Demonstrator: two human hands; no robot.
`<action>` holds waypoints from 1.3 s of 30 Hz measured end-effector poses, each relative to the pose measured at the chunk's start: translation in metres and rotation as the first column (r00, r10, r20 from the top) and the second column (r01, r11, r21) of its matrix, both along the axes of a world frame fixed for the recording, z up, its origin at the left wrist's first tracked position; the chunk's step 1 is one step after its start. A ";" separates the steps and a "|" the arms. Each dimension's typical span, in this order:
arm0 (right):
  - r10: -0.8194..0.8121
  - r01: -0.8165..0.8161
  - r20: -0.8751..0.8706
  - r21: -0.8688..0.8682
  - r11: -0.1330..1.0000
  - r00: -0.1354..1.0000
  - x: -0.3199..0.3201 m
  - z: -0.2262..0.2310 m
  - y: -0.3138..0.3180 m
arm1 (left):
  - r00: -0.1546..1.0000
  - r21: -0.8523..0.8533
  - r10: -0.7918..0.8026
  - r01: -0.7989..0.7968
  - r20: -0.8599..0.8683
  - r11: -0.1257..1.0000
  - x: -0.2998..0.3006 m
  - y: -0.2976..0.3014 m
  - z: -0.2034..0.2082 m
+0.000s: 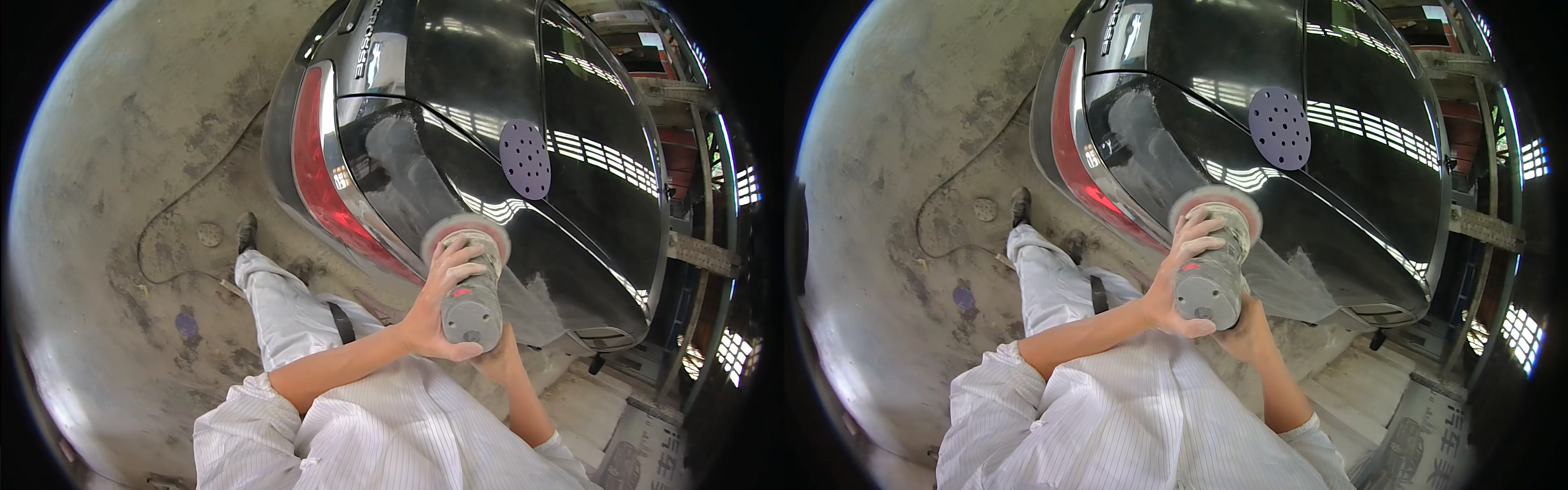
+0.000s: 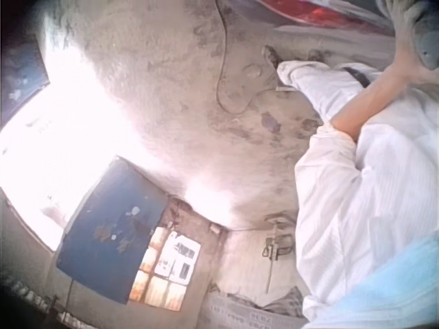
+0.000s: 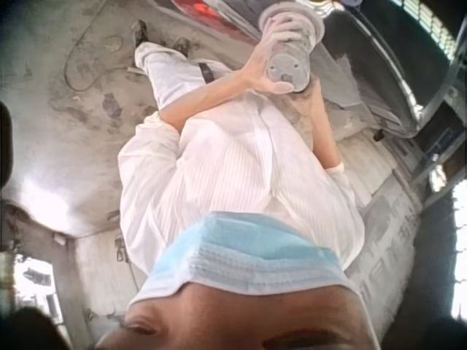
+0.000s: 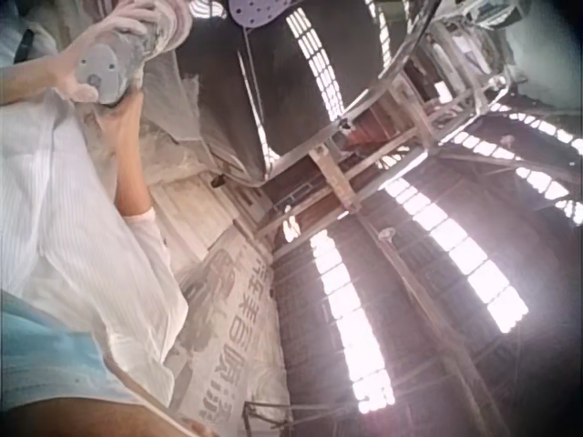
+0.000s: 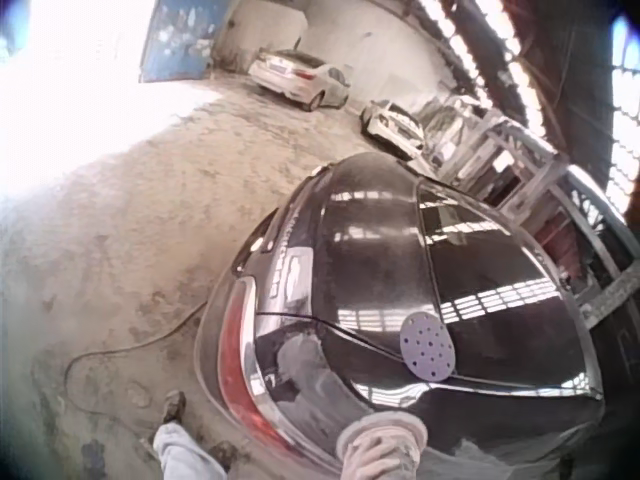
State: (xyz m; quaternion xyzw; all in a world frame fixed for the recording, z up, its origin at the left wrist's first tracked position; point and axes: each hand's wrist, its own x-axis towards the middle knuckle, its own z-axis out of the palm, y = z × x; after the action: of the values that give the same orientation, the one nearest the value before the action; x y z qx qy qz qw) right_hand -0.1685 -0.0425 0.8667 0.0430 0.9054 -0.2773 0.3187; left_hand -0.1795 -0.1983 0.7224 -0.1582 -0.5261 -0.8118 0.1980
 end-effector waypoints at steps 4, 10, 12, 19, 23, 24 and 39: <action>0.060 -0.060 -0.120 0.001 0.998 0.991 -0.001 0.001 -0.022 | 1.000 0.098 -0.005 0.006 -0.010 0.995 -0.018 -0.019 -0.006; 0.228 -0.212 -0.231 0.094 0.973 0.946 -0.054 0.002 -0.121 | 0.989 0.234 0.147 -0.147 0.016 0.961 -0.062 -0.083 -0.028; 0.227 -0.194 -0.188 0.179 0.964 0.955 -0.070 0.001 -0.154 | 0.988 0.322 0.152 -0.154 0.030 0.934 -0.077 -0.103 -0.040; 0.255 -0.204 -0.088 0.384 0.901 0.963 -0.084 0.004 -0.209 | 0.993 0.531 0.014 -0.074 0.116 0.844 -0.083 -0.138 -0.044; 0.048 -0.011 -0.087 0.384 0.923 0.995 -0.081 0.006 -0.232 | 0.999 0.401 0.014 -0.028 0.038 0.916 -0.085 -0.146 -0.042; 0.125 -0.076 -0.118 0.355 0.932 0.985 -0.084 0.005 -0.238 | 0.997 0.426 -0.019 -0.015 0.076 0.905 -0.089 -0.151 -0.045; 0.137 -0.096 -0.035 0.550 0.830 0.990 -0.095 0.009 -0.260 | 0.967 0.496 -0.218 0.125 0.134 0.859 -0.099 -0.187 -0.063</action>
State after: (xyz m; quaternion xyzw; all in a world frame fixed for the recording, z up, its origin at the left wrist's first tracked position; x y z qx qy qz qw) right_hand -0.2636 -0.3028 0.8761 0.0668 0.9587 0.0111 0.2763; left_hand -0.2788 -0.3854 0.6599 -0.0739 -0.3063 -0.9429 0.1078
